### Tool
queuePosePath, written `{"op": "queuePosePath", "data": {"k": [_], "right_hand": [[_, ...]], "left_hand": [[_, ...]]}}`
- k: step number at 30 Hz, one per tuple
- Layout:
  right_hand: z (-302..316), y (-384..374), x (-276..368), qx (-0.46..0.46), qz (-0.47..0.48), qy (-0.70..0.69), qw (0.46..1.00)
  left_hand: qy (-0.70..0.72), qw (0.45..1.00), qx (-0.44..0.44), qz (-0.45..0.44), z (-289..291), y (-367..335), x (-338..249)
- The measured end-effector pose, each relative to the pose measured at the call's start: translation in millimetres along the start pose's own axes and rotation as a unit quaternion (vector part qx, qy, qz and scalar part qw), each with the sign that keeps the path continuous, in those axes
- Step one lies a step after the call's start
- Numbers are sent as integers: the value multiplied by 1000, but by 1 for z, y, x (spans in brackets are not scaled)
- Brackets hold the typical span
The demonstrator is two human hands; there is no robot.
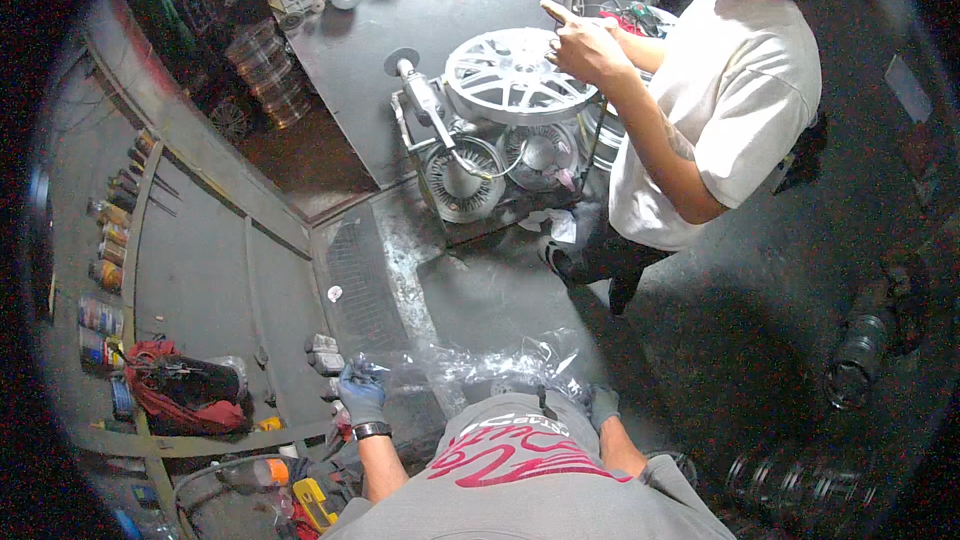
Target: The person retrieves a plastic sheet and wraps a silver car wheel mounted on a stand. They smooth the plastic over the spokes and rim, then continue wrapping as another person approaches and uses a phone.
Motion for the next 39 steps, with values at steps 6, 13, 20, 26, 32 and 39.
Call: {"op": "queuePosePath", "data": {"k": [6, 13, 20, 26, 32, 39], "right_hand": [[4, -7, 1, -13, 261, 321, 910], [8, -64, -10, -5, 285, 236, 929], [-46, -34, 152, 129, 225, -138, 956], [-90, -10, 302, 146, 182, -262, 937], [-107, -85, 379, 216, 179, -346, 895], [-119, -204, 460, 331, 182, -564, 734]], "left_hand": [[-1, 1000, 15, 4, -14, 14, 1], [-7, 999, 42, 30, -30, 20, -6], [-34, 954, 295, 33, -173, 28, -50], [2, 935, 335, -118, -219, -21, -132], [86, 909, 400, -80, -219, -70, -194], [4, 958, 214, -189, -274, -91, -177]]}}
Point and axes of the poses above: each hand's wrist, its own y-axis away from the middle knuckle, its own z-axis out of the back of the hand, x = y × z, the point moved 4 cm from there along -y, towards the middle knuckle, and after that the axes turned 2 degrees about x, right-handed, at the moved point
